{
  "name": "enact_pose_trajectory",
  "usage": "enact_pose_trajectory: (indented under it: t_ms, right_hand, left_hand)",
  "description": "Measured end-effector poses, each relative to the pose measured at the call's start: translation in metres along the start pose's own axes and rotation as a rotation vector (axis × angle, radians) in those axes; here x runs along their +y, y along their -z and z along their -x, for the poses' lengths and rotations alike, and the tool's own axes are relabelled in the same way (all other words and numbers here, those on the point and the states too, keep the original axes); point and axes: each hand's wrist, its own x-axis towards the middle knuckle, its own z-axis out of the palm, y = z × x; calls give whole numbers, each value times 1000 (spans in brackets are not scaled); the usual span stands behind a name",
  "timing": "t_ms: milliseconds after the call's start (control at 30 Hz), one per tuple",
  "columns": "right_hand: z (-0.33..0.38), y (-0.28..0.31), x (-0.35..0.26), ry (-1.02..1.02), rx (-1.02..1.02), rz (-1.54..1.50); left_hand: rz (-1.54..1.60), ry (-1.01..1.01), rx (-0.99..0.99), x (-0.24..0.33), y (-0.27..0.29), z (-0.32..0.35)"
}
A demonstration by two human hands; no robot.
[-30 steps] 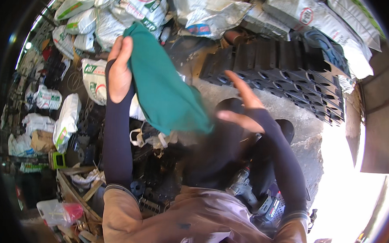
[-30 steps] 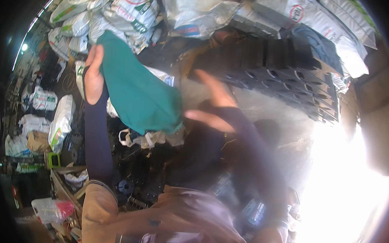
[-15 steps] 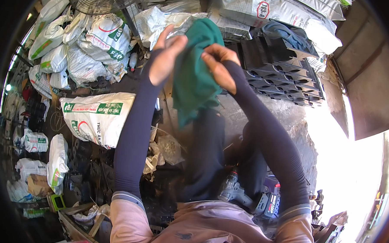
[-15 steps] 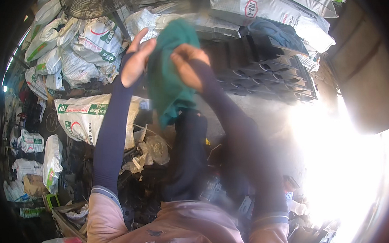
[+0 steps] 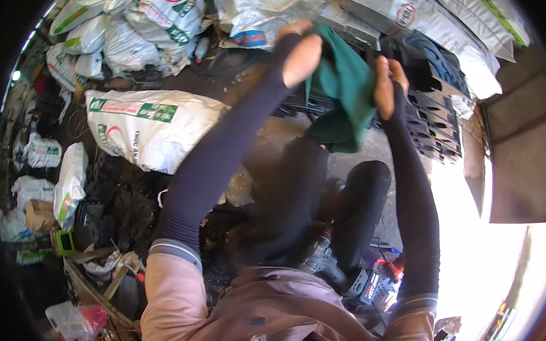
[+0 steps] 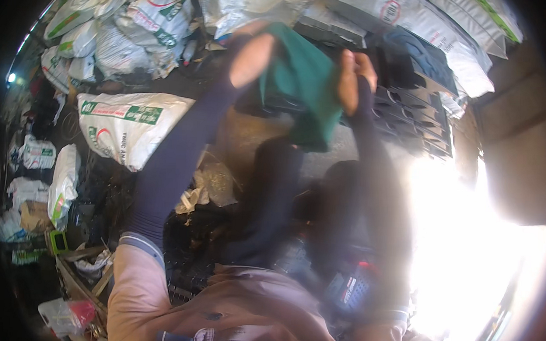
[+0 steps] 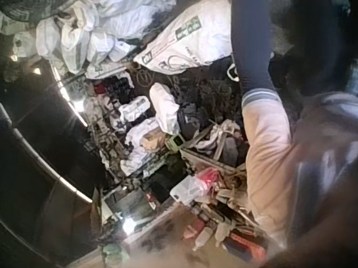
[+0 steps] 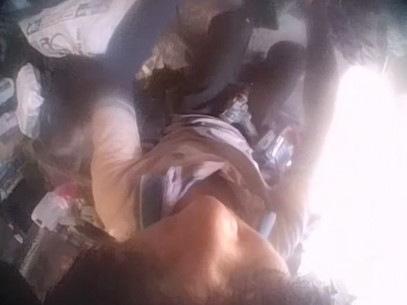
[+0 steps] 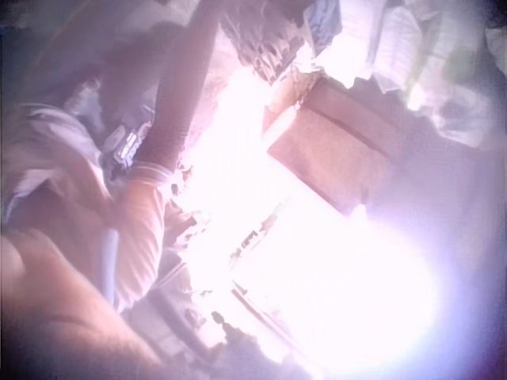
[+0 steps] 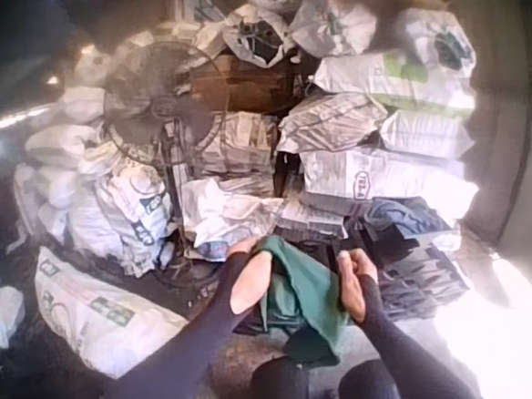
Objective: The person uses a cordless drill to make holes in black plastic parts while sitting on the floor. They repeatedly position the parts on a green cloth, drill, and then move the parts aside.
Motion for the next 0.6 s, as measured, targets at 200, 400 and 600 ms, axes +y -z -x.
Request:
enact_pose_trajectory:
  t_ms: [200,400,600]
  right_hand:
    - [41,-18,-26,490,-292,451]
    - [15,14,32,142,-714,760]
    - [-59,96,83,213,-430,954]
  left_hand:
    - [-312,18,-40,31,-7,-53]
    - [-724,-149,86,57,47,-62]
    - [-874,-364,81,46,91,-59]
